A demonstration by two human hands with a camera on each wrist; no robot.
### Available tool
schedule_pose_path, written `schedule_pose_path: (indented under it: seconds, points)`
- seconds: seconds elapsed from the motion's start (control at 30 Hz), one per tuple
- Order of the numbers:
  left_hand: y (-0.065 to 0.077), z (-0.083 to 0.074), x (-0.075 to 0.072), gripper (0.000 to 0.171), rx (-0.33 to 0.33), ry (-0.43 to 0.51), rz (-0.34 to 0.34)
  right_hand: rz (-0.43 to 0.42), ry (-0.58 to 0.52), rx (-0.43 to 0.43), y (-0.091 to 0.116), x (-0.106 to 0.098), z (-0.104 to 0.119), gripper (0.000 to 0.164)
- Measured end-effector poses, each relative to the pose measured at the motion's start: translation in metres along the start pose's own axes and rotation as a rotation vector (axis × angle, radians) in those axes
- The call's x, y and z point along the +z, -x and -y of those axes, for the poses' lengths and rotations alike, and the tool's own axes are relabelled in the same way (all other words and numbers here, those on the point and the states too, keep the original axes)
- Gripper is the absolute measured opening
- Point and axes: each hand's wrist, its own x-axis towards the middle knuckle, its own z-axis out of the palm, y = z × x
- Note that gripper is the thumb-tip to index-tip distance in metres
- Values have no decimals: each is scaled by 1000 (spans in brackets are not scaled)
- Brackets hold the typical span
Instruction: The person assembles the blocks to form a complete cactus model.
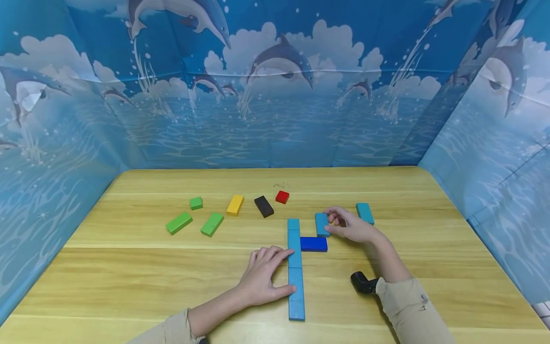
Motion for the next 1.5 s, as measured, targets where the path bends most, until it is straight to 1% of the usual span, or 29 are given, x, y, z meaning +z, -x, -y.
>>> schedule_pose_path:
  seconds: [0.23, 0.67, 0.87, 1.03, 1.1, 1.17, 1.3, 1.4, 1.5]
  points:
    - [-1, 0, -1, 74, -4, 5, 4, -5, 23, -9, 0, 0, 0, 38]
    - [-1, 0, -2, 73, -5, 8, 13, -12, 47, 8, -1, 0, 2, 38]
    - [-1, 1, -2, 73, -3, 11, 15, -11, 44, 16, 0, 0, 3, 39]
    - [-1, 1, -1, 72, 1, 12, 13, -17, 28, 1, 1, -1, 3, 40]
    - [-1, 1, -1, 73, -1, 9, 13, -35, 16, -12, 2, -3, 4, 40]
    - [-1, 1, -1, 73, -2, 7, 14, -70, 8, -21, 3, -7, 6, 41]
    - [0, 1, 0, 73, -5, 4, 13, -188, 25, -42, 9, -20, 10, 43]
    - [0, 1, 0, 73, -1, 3, 5, -264, 65, -31, 18, -33, 11, 47]
    - [0, 1, 1, 72, 4, 0, -2, -297, 107, 4, 28, -46, 6, 50]
